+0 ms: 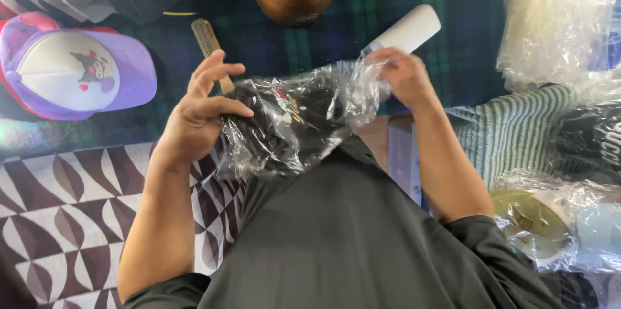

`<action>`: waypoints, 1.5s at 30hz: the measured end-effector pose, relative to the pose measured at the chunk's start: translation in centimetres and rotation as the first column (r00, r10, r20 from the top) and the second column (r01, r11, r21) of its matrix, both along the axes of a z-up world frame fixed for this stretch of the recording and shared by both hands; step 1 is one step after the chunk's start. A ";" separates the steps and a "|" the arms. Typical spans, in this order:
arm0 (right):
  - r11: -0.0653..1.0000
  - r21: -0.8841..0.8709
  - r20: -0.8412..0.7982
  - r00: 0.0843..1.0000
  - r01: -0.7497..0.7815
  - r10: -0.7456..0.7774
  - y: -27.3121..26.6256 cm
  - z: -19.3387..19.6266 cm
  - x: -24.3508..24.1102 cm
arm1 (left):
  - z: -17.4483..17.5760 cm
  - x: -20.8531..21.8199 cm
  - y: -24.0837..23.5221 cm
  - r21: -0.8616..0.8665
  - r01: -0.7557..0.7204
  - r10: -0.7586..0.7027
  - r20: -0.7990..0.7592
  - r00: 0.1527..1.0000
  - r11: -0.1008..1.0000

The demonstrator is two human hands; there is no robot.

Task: The person unpacks a black baseball cap from a plastic bag and places it on a wooden cap form. They then use a wooden brush to clean the cap's surface, brushing the front, sides, and back while rotating the cap on the form.

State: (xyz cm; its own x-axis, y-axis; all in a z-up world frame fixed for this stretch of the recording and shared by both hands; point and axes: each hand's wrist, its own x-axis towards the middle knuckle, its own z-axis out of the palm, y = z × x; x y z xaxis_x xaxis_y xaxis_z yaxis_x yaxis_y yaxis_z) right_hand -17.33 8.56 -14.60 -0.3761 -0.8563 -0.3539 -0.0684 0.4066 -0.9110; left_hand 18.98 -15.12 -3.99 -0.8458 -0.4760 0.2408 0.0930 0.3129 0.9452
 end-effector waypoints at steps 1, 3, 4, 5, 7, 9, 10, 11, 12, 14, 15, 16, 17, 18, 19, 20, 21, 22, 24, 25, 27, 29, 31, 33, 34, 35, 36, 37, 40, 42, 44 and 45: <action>0.976 -0.162 -0.020 0.988 0.148 -0.153 0.0 -0.4 -0.1 | -1.5 0.6 0.2 -0.109 -0.035 0.045 0.088 0.995 0.993; 0.901 -0.318 -0.026 0.947 0.295 -0.319 0.3 -1.7 0.0 | -5.3 1.5 0.7 -0.214 -0.047 0.083 0.160 0.984 0.976; 0.875 -0.376 -0.073 0.932 0.305 -0.356 0.5 -2.6 0.2 | -7.7 2.0 1.2 -0.373 -0.057 0.140 0.200 0.970 0.926; 0.851 -0.431 -0.107 0.920 0.299 -0.377 0.5 -3.7 0.8 | -9.7 3.1 2.0 -0.526 -0.068 0.222 0.236 0.946 0.848; 0.878 -0.380 -0.141 0.920 0.290 -0.365 1.7 -5.3 0.7 | -13.1 3.9 3.7 -0.520 -0.065 0.247 0.288 0.925 0.852; 0.901 -0.332 -0.179 0.919 0.280 -0.351 2.3 -5.3 0.8 | -15.1 4.0 4.7 -0.516 -0.066 0.271 0.333 0.903 0.854; 0.902 -0.308 -0.028 0.945 0.301 -0.325 2.6 -4.5 0.8 | -15.5 3.4 5.0 -0.282 -0.303 0.390 0.339 0.856 0.910; 0.906 -0.279 0.133 0.947 0.318 -0.291 3.0 -3.8 1.2 | -15.6 3.2 5.4 -0.036 -0.522 0.494 0.383 0.781 0.852; 0.907 -0.279 0.139 0.948 0.315 -0.286 2.3 -3.2 1.3 | -15.1 2.1 4.9 -0.040 -0.526 0.499 0.385 0.776 0.849; 0.870 -0.050 -0.059 0.868 0.490 -0.492 1.7 -1.7 1.2 | -14.6 -0.7 4.2 0.251 -0.744 0.499 0.606 0.620 0.619; 0.871 -0.046 -0.062 0.868 0.490 -0.492 1.5 -0.7 1.3 | -15.7 -1.6 3.9 0.255 -0.744 0.496 0.608 0.620 0.618; 0.917 0.069 -0.191 0.907 0.394 -0.375 1.4 0.3 1.5 | -16.8 -2.4 3.6 0.308 -0.791 0.480 0.660 0.578 0.529; 0.936 0.191 -0.294 0.927 0.297 -0.234 0.8 1.1 1.9 | -17.7 -2.8 2.9 0.344 -0.834 0.462 0.710 0.532 0.432; 0.937 0.192 -0.289 0.929 0.292 -0.231 0.7 0.9 2.2 | -17.1 -2.6 2.9 0.340 -0.837 0.465 0.712 0.526 0.428; 0.948 0.120 -0.122 0.952 0.296 -0.282 0.6 0.7 2.3 | -16.6 -2.9 2.7 0.487 -0.786 0.453 0.642 0.618 0.382; 0.950 0.049 0.051 0.949 0.309 -0.312 0.6 0.5 2.2 | -16.2 -3.3 2.5 0.622 -0.710 0.447 0.559 0.698 0.331; 0.948 0.052 0.051 0.947 0.314 -0.316 1.2 -0.5 2.0 | -16.1 -3.0 2.3 0.622 -0.709 0.442 0.561 0.700 0.332; 0.937 0.017 0.117 0.930 0.349 -0.348 1.9 -1.5 1.8 | -16.0 -2.8 2.1 0.672 -0.667 0.490 0.485 0.724 0.321; 0.924 -0.019 0.190 0.908 0.383 -0.373 3.5 -2.6 1.2 | -14.9 -1.2 1.6 0.714 -0.626 0.541 0.407 0.736 0.314; 0.877 -0.055 0.190 0.868 0.477 -0.460 4.6 -2.7 0.4 | -14.1 -0.5 1.4 0.761 -0.586 0.558 0.369 0.743 0.277; 0.820 -0.082 0.193 0.816 0.567 -0.545 6.0 -2.3 -0.2 | -12.4 0.5 1.1 0.805 -0.545 0.572 0.338 0.747 0.236; 0.812 -0.074 0.361 0.775 0.579 -0.520 6.2 -1.3 -0.2 | -10.8 0.6 0.9 0.860 -0.458 0.523 0.291 0.801 0.223; 0.856 -0.057 0.326 0.820 0.513 -0.470 6.5 -0.6 0.0 | -9.9 -0.1 1.4 0.873 -0.429 0.505 0.268 0.820 0.232; 0.895 -0.039 0.295 0.861 0.444 -0.414 6.7 -0.6 -0.4 | -10.5 -0.3 1.7 0.885 -0.399 0.487 0.245 0.838 0.241; 0.910 -0.032 -0.014 0.910 0.414 -0.414 6.8 -1.0 -1.0 | -11.6 -0.2 1.6 0.877 -0.414 0.474 0.265 0.840 0.243; 0.922 -0.013 -0.320 0.872 0.387 -0.370 7.0 -1.4 -1.5 | -12.6 0.0 1.7 0.869 -0.430 0.460 0.287 0.841 0.244; 0.921 -0.012 -0.317 0.873 0.388 -0.372 5.9 -1.1 -1.1 | -12.4 0.0 1.7 0.868 -0.433 0.459 0.289 0.840 0.245; 0.944 -0.016 -0.404 0.862 0.329 -0.307 5.3 -0.6 -0.8 | -12.4 -0.4 1.8 0.849 -0.468 0.470 0.318 0.823 0.244; 0.986 0.010 -0.474 0.869 0.164 -0.139 3.1 -2.0 1.5 | -12.5 -0.5 2.2 0.828 -0.484 0.449 0.331 0.830 0.284; 1.000 0.007 -0.459 0.888 0.029 -0.022 0.3 -2.0 3.0 | -13.6 -0.8 2.0 0.818 -0.471 0.447 0.304 0.841 0.331; 0.883 0.469 -0.361 0.909 -0.014 0.206 -2.4 -0.2 5.4 | -15.3 -0.3 2.4 0.848 -0.451 0.468 0.290 0.835 0.279; 0.884 0.466 -0.357 0.909 -0.027 0.216 -3.0 -0.6 5.8 | -15.0 0.0 2.4 0.844 -0.459 0.479 0.293 0.827 0.277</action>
